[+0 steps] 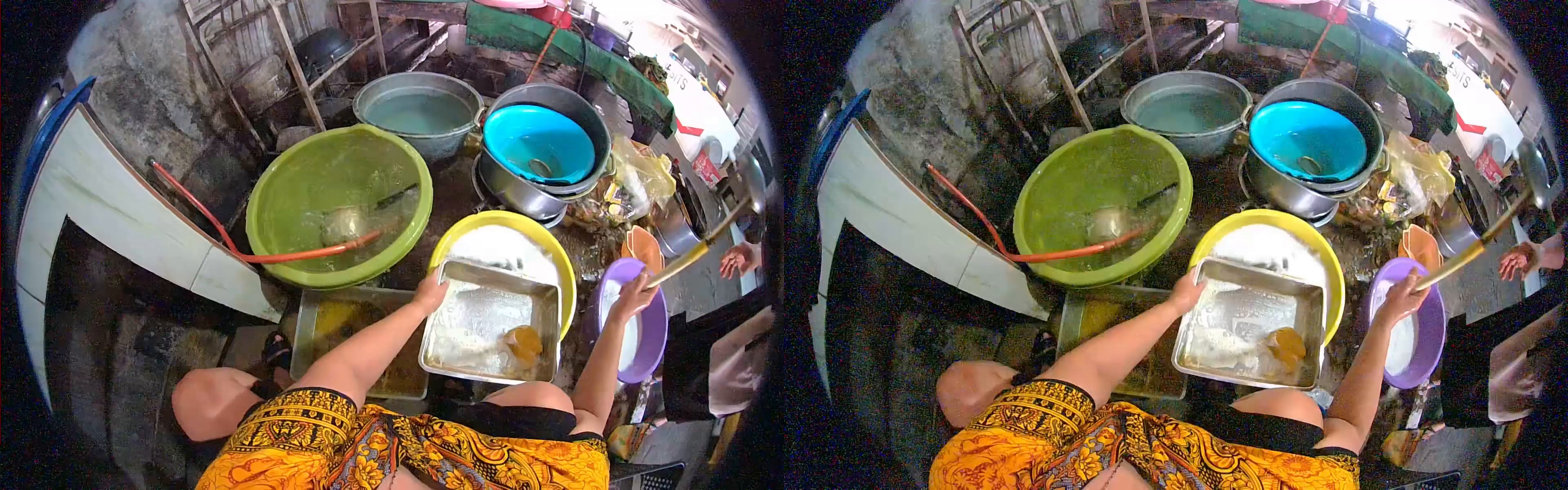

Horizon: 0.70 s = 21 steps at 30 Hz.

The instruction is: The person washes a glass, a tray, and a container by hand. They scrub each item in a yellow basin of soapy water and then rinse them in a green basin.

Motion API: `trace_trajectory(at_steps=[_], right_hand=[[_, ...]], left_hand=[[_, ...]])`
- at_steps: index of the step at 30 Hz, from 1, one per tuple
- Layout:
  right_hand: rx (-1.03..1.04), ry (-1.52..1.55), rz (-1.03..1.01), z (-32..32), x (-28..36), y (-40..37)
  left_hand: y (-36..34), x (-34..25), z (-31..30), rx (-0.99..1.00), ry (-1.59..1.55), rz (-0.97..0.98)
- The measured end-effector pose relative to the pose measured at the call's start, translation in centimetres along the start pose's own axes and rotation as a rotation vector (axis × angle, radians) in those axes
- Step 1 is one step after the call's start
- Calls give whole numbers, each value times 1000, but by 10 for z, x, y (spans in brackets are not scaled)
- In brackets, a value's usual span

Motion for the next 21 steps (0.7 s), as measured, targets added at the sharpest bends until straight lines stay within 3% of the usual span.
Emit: trace_trajectory(at_steps=[7, 9, 11, 13, 15, 19, 21], right_hand=[[-101, 276, -62, -20, 13, 23], [-201, 188, -74, -18, 20, 26], [-154, 167, -82, -16, 33, 24], [-253, 180, -84, -17, 30, 30], [-169, 187, -37, -29, 38, 34], [-116, 182, -138, -27, 57, 40], [145, 162, 71, -21, 19, 39]], left_hand=[[4, 7, 1, 1, -7, -3], [6, 12, 2, 6, -38, 55], [-3, -3, -4, -11, -29, 43], [0, 0, -4, 44, -17, -15], [2, 3, -3, 30, -30, 13], [4, 7, -3, 66, -65, 14], [3, 8, 4, 29, -65, 4]])
Point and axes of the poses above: each hand's wrist, its own y-axis towards the middle knuckle, its own z-axis out of the palm, x = y × z, the point moved 1 cm from there along y, towards the middle knuckle, and after that the axes turned 8 degrees about x, right-handed, at the moved point
